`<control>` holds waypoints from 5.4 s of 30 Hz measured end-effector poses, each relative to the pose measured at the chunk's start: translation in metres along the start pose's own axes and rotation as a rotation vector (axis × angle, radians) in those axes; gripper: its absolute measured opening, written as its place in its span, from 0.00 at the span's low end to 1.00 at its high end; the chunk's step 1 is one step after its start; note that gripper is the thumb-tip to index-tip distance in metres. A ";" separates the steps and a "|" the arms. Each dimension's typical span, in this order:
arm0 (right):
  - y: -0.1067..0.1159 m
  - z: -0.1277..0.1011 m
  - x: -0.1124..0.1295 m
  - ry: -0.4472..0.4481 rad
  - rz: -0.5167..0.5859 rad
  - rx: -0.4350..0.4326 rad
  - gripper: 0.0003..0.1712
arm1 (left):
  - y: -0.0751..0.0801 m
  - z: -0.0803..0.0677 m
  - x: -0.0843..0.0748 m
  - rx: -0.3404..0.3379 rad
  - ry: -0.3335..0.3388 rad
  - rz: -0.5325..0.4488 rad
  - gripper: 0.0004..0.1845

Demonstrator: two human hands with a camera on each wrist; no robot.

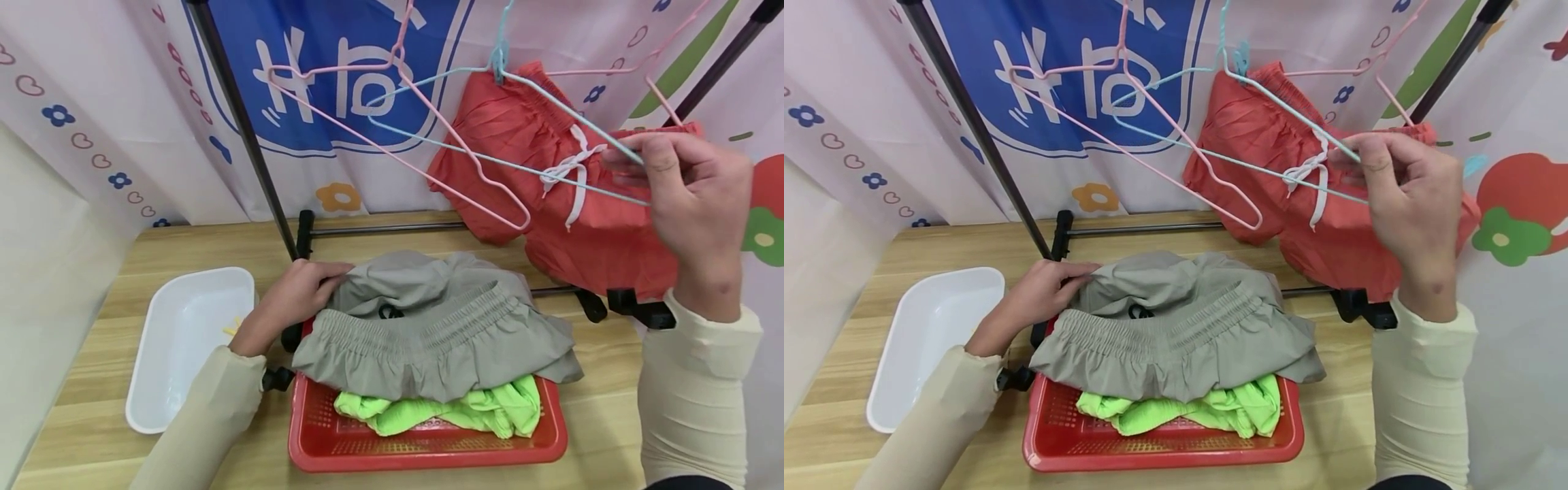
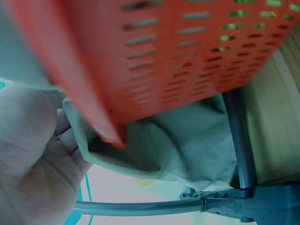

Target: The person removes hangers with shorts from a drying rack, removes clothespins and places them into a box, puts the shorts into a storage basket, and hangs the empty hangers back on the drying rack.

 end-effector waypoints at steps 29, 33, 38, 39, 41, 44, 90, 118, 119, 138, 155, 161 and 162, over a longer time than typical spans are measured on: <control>-0.054 -0.127 -0.085 -0.410 -0.004 0.963 0.29 | -0.003 -0.059 -0.076 -0.025 -0.111 -0.011 0.14; -0.068 -0.136 -0.097 -0.431 0.017 1.036 0.32 | -0.006 -0.063 -0.078 0.023 -0.095 -0.023 0.13; -0.077 -0.139 -0.103 -0.399 0.020 1.045 0.29 | -0.009 -0.062 -0.074 0.109 -0.120 -0.047 0.12; -0.077 -0.140 -0.103 -0.399 0.032 1.046 0.28 | -0.009 -0.061 -0.073 0.119 -0.132 -0.048 0.12; -0.079 -0.140 -0.103 -0.399 0.059 1.051 0.25 | -0.010 -0.060 -0.071 0.146 -0.150 -0.049 0.12; -0.080 -0.141 -0.103 -0.380 0.092 1.045 0.21 | -0.013 -0.058 -0.066 0.208 -0.167 -0.053 0.11; -0.070 -0.093 -0.031 0.018 0.011 0.517 0.16 | 0.024 -0.030 -0.068 -0.083 -0.204 -0.198 0.08; -0.107 -0.131 0.013 0.475 0.864 1.531 0.11 | 0.009 -0.077 -0.086 0.617 -0.445 -0.443 0.09; -0.108 -0.131 0.013 0.474 0.879 1.539 0.11 | 0.008 -0.078 -0.086 0.620 -0.417 -0.437 0.09; -0.096 -0.130 -0.009 0.066 0.113 1.334 0.08 | -0.009 -0.065 -0.066 0.567 -0.175 -0.169 0.09; -0.091 -0.129 -0.010 0.094 0.110 1.179 0.09 | -0.015 -0.065 -0.066 0.548 -0.115 -0.136 0.04; -0.052 -0.122 -0.019 -0.007 0.034 0.911 0.16 | 0.010 -0.078 -0.064 0.409 -0.036 -0.041 0.11; -0.047 -0.122 -0.020 -0.025 0.015 0.884 0.15 | 0.013 -0.080 -0.063 0.392 -0.013 -0.027 0.11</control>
Point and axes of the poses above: each hand's wrist, its own z-axis towards the middle knuckle, its own y-axis out of the back of the hand, x = y × z, the point moved 2 cm from there along z, towards the middle knuckle, and after that the axes turned 13 degrees about x, right-handed, at the moved point
